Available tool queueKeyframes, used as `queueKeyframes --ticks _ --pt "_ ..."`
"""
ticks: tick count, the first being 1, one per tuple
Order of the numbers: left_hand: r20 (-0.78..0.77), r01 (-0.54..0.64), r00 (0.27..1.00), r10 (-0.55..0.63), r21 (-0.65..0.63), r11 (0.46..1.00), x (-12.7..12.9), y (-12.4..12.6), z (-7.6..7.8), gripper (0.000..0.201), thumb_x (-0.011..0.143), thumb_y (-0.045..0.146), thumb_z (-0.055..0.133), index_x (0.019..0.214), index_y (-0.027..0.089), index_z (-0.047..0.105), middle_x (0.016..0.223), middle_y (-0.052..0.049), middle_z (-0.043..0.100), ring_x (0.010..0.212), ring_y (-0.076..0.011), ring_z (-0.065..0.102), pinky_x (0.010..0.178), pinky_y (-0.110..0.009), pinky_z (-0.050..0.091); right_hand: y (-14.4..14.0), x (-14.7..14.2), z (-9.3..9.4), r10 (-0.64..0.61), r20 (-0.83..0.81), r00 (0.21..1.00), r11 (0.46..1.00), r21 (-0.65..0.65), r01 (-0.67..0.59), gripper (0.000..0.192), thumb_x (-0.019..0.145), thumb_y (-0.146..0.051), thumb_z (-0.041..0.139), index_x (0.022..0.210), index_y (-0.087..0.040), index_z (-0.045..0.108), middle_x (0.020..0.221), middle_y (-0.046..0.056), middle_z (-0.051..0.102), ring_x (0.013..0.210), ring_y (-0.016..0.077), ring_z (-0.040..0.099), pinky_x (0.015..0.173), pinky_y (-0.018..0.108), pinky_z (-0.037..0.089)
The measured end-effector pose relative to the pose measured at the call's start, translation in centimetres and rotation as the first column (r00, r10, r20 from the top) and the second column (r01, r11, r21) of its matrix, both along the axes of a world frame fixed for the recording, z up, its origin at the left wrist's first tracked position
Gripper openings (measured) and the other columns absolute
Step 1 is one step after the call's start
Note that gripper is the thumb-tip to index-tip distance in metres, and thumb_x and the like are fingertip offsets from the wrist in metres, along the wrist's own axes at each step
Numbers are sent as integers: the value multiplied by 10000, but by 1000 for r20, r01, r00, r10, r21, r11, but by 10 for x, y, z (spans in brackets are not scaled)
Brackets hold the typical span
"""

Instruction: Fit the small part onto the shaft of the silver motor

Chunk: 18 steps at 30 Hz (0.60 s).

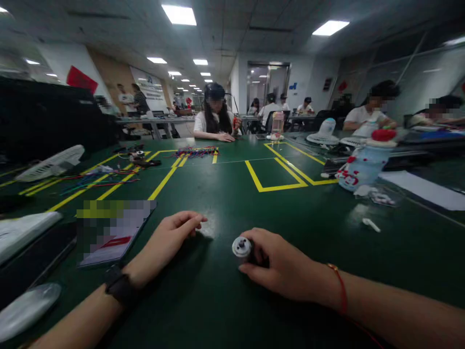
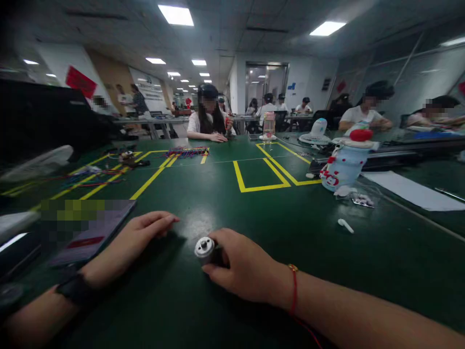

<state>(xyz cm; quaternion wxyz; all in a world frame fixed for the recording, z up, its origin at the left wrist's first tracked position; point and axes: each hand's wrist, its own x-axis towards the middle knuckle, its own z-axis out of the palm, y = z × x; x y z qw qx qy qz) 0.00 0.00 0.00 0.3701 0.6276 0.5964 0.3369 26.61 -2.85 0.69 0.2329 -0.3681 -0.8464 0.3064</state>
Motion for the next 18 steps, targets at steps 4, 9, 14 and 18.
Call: queueKeyframes --ticks 4,9,14,18 --pt "2 11 1000 -11 12 1000 4 1 1 336 876 503 540 980 219 688 753 19 597 701 -165 530 592 -237 361 -1 -1 -1 -9 7 1000 1000 -5 9 305 812 -234 655 1098 -205 556 922 8 568 710 130 513 624 268 423" --pt "-13 35 999 -35 21 999 6 2 5 313 877 476 548 959 210 690 808 3 639 754 -184 561 659 -260 397 -1 0 0 -7 19 1000 1000 -16 7 315 816 -250 652 1111 -206 552 929 15 572 708 134 513 622 274 423" --pt "-114 163 981 -155 66 984 18 -8 11 275 883 446 560 978 217 680 893 -17 663 819 -205 590 722 -306 430 -1 0 0 -10 19 1000 1000 -12 10 297 814 -248 649 1093 -208 554 916 9 568 700 133 509 613 273 418" --pt "-206 280 948 -241 187 942 35 -23 18 233 891 398 579 1053 252 660 936 -14 634 827 -194 586 725 -319 444 0 -1 -2 -4 14 1000 1000 9 4 267 810 -239 650 1056 -200 553 902 6 561 696 130 500 611 270 411"
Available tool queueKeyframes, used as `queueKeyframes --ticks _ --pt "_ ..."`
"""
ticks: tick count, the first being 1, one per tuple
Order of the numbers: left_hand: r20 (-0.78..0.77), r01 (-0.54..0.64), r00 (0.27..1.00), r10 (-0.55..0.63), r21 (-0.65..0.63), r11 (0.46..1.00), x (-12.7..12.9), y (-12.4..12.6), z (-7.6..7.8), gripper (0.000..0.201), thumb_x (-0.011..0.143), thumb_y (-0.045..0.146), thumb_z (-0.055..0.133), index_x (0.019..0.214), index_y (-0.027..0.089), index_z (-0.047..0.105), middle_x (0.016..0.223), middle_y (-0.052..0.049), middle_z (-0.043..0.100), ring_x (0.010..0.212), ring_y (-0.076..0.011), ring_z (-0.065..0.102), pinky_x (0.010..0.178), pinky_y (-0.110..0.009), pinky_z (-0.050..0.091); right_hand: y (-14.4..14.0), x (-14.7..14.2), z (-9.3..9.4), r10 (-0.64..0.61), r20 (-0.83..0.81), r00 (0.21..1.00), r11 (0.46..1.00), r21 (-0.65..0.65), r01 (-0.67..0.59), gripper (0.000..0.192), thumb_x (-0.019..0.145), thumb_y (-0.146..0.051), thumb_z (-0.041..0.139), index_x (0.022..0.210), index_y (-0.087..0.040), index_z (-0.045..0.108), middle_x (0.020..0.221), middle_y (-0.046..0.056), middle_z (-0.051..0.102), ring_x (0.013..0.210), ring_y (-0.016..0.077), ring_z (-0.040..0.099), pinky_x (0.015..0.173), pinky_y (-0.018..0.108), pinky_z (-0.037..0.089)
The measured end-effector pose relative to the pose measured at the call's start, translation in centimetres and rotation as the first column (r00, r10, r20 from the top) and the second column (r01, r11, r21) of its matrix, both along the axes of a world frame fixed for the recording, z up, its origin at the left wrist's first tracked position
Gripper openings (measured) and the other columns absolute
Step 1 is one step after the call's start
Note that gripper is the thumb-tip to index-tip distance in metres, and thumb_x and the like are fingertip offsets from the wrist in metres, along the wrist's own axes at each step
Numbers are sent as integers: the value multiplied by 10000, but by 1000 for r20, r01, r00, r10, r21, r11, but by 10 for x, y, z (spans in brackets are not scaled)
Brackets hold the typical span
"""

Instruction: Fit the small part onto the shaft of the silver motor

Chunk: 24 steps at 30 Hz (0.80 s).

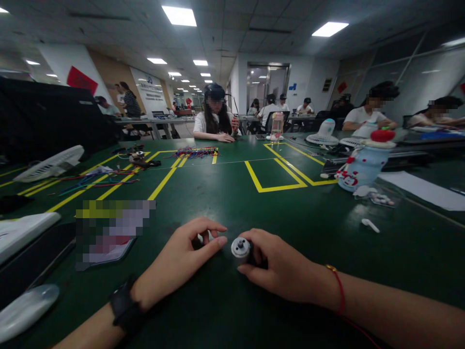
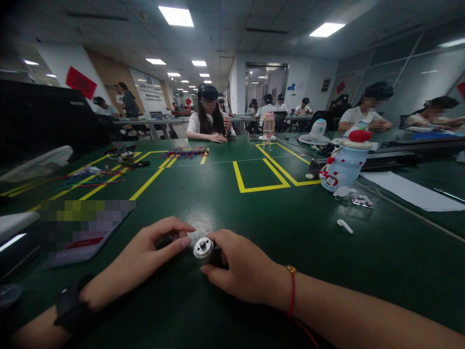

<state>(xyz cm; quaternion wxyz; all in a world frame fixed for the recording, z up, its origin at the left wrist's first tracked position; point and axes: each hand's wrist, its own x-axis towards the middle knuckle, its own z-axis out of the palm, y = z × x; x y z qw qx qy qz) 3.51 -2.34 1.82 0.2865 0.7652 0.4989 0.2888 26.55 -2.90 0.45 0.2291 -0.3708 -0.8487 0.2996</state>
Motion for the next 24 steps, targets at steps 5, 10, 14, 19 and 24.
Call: queueKeyframes --ticks 5,10,14,19,24 --pt "53 77 995 -83 109 991 15 -13 6 162 912 325 580 1032 289 683 922 4 602 848 -162 576 755 -300 444 0 -4 -1 26 -35 999 999 30 -25 258 805 -218 654 1038 -200 546 871 -10 545 676 115 478 599 252 396" --pt "100 67 992 -81 134 989 18 -15 10 126 905 275 599 940 287 719 848 15 573 798 -145 566 718 -276 435 0 -5 -1 21 -46 999 998 55 -19 253 794 -212 664 1017 -193 547 845 -16 533 664 112 461 591 247 381" --pt "156 30 987 -46 103 994 9 -9 8 127 902 316 604 940 294 722 863 12 566 815 -154 566 723 -278 426 0 -2 -1 16 -33 999 999 38 -15 245 794 -214 662 1013 -191 554 859 -11 542 680 116 475 601 248 387" --pt "-15 182 983 -182 -20 983 -8 2 -5 117 871 299 648 906 321 757 857 13 549 821 -156 559 737 -274 419 1 0 -1 0 -20 1000 1000 10 0 300 798 -225 654 1079 -195 554 893 3 550 695 127 491 606 257 397" --pt "-122 261 957 -263 -35 965 -10 6 -17 89 834 320 690 873 329 769 916 7 588 900 -175 557 814 -299 418 1 -1 -2 -7 -17 1000 1000 -4 7 282 805 -230 646 1071 -198 557 874 3 548 683 129 489 603 262 400"
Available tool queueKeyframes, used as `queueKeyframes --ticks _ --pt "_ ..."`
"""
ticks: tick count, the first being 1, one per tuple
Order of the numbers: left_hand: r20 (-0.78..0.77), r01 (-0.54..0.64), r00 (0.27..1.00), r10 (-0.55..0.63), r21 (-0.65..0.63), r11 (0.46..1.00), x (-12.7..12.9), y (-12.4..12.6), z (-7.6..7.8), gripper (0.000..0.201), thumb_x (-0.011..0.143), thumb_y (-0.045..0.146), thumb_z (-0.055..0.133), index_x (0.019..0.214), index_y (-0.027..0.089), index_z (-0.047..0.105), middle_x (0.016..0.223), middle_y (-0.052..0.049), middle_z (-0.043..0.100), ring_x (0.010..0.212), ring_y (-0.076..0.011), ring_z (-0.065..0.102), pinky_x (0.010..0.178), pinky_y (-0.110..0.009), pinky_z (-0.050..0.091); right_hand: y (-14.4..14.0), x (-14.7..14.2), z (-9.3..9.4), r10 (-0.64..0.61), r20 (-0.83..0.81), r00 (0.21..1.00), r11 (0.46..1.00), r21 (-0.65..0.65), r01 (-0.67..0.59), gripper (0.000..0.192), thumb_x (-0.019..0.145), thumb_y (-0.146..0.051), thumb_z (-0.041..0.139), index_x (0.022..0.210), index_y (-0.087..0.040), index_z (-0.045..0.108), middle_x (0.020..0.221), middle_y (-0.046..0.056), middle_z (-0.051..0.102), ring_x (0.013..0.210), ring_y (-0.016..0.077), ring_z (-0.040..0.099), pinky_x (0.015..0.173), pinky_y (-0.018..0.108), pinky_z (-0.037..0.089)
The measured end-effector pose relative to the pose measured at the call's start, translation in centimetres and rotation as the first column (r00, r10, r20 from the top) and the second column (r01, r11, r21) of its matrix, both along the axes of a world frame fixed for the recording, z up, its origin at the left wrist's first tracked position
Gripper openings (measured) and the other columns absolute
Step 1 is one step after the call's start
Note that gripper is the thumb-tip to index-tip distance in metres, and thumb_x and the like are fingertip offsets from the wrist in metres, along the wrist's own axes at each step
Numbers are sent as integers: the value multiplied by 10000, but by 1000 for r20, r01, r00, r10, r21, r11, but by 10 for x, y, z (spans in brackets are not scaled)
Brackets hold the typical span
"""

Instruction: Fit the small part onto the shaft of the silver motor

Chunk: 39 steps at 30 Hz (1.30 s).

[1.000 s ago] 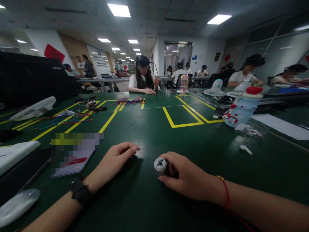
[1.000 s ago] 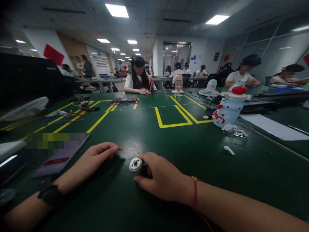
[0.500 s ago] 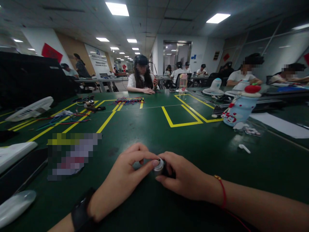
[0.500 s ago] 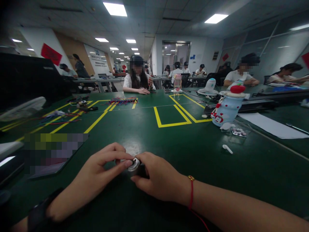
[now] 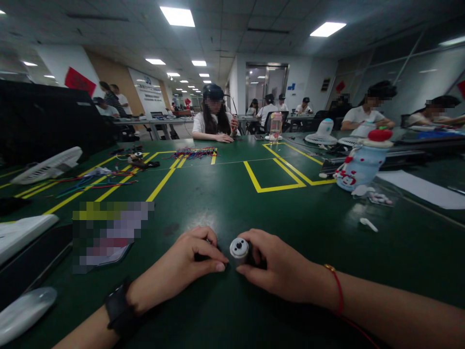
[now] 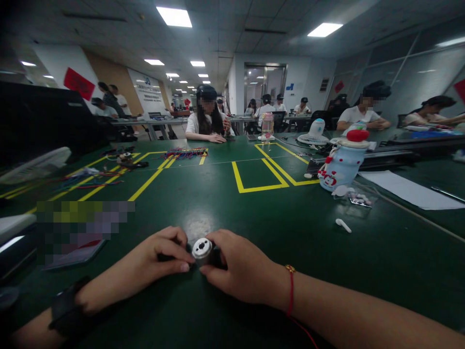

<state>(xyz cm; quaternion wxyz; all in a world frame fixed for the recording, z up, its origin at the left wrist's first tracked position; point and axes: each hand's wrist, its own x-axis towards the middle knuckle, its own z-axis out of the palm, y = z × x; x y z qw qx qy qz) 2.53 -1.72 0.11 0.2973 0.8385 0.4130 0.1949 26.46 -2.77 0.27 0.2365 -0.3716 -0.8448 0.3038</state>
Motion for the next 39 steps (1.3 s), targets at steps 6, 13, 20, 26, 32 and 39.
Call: queueKeyframes --ticks 6,13,20,26,32,39 --pt "6 -10 1000 11 -29 1000 2 -1 7 130 852 341 657 928 313 759 926 -2 600 896 -182 572 814 -313 445 -2 1 1 5 0 1000 1000 -2 -5 280 809 -232 644 1073 -191 561 879 13 557 688 132 500 605 269 405" --pt "11 -220 975 220 5 975 -20 17 6 242 910 395 529 939 240 713 982 -43 658 935 -231 606 860 -384 462 -2 2 4 2 4 1000 1000 -20 -2 305 812 -238 655 1099 -191 562 903 23 565 684 131 498 599 265 410" --pt "-4 -261 965 261 37 965 -25 20 4 223 898 378 538 946 233 701 1010 -44 673 953 -234 618 868 -377 468 -1 2 4 15 3 1000 1000 -19 -15 323 817 -238 651 1122 -194 553 928 20 571 701 129 509 612 264 424" --pt "-7 -248 969 248 49 968 -25 19 3 233 912 379 513 965 236 690 1018 -45 655 952 -234 603 860 -386 463 -2 2 5 6 5 1000 1000 -24 -6 311 809 -226 656 1104 -187 562 928 25 575 688 125 503 604 260 416" --pt "-94 -182 977 190 86 979 -21 14 8 189 892 342 553 1011 249 667 1020 -29 623 913 -212 576 808 -349 442 -2 2 4 -1 7 1000 999 -37 1 308 809 -231 658 1101 -193 567 911 24 580 687 129 502 599 261 410" --pt "-134 -11 991 18 54 998 -8 0 13 221 785 378 703 988 292 675 1061 -6 600 1036 -237 529 927 -400 367 -2 1 3 7 1 1000 999 -34 -7 287 807 -222 653 1080 -194 566 920 22 577 686 125 506 598 260 413"
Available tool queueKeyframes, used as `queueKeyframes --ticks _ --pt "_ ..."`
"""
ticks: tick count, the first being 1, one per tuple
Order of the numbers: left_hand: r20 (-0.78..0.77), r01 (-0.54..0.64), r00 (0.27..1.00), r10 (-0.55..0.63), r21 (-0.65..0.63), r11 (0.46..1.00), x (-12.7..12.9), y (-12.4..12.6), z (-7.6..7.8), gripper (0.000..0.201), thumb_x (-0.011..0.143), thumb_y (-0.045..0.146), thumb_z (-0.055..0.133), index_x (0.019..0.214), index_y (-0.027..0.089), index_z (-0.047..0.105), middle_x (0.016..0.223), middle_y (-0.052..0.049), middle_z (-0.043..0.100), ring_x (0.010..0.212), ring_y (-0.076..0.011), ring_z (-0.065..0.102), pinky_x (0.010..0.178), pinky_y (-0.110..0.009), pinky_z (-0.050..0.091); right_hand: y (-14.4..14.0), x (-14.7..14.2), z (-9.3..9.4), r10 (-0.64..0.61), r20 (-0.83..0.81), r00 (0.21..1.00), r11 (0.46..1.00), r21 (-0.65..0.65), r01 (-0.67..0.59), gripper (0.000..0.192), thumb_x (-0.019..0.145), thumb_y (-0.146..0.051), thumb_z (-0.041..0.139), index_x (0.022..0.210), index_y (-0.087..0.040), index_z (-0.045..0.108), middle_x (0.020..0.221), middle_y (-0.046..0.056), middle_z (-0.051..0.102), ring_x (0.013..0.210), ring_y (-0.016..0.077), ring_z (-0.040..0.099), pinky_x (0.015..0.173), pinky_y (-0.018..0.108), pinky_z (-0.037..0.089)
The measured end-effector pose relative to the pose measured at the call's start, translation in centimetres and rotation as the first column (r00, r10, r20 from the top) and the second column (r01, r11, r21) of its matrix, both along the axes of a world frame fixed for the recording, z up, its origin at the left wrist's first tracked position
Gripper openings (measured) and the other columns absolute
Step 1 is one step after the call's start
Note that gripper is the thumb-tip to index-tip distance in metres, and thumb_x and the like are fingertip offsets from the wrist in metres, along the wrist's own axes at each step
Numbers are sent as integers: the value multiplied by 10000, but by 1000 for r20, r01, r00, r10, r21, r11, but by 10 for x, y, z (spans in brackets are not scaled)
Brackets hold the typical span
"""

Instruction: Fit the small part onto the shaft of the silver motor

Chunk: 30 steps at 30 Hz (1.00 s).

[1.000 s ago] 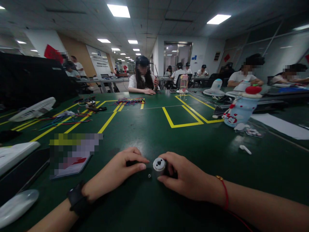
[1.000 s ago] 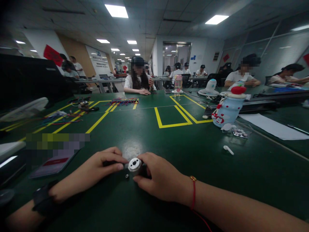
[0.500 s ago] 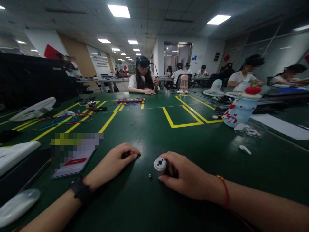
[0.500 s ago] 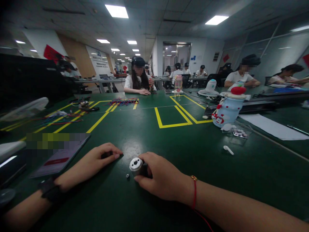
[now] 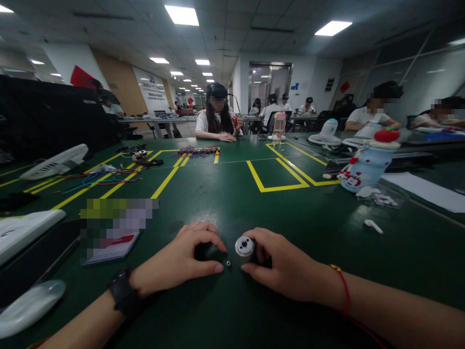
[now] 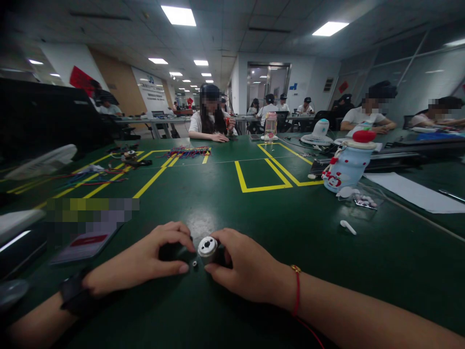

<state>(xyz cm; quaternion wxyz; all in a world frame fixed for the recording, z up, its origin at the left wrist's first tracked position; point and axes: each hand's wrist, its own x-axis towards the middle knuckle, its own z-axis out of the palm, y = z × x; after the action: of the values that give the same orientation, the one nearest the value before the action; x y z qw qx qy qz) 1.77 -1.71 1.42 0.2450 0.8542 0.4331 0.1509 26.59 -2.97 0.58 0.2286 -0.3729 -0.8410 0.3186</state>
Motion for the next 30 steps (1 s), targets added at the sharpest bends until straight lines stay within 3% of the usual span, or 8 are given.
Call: queueKeyframes --ticks 4,9,15,22,30 --pt "65 15 998 -15 -8 1000 9 -6 0 115 829 353 667 899 271 706 994 -10 614 984 -216 549 896 -366 392 0 -1 0 -1 -4 1000 1000 11 1 288 806 -224 651 1079 -197 563 902 15 572 688 128 506 601 264 412" --pt "248 -56 967 64 -38 998 16 -8 7 151 896 312 587 848 239 710 931 -10 609 887 -176 579 803 -297 445 0 -1 0 0 1 1000 1000 19 0 281 802 -214 645 1069 -197 560 899 14 568 694 132 506 605 263 406" --pt "335 -156 933 131 51 986 24 -14 14 140 890 313 593 870 250 716 900 -12 598 850 -177 576 769 -294 454 0 -1 0 5 2 1000 1000 30 -5 273 798 -218 651 1051 -193 552 912 18 571 692 128 502 606 257 397" --pt "340 -178 933 116 157 971 35 -17 17 100 886 259 612 883 268 712 895 -2 569 841 -162 565 751 -279 448 1 -2 0 23 -14 1000 998 64 -22 236 801 -210 648 1013 -190 548 892 10 565 688 124 487 606 257 389" --pt "319 -160 942 105 152 975 34 -18 17 110 895 254 600 898 254 710 894 -12 574 840 -170 564 747 -287 456 1 -1 -1 20 -10 1000 998 66 -20 264 801 -213 648 1043 -192 544 924 20 565 712 134 490 620 264 396"
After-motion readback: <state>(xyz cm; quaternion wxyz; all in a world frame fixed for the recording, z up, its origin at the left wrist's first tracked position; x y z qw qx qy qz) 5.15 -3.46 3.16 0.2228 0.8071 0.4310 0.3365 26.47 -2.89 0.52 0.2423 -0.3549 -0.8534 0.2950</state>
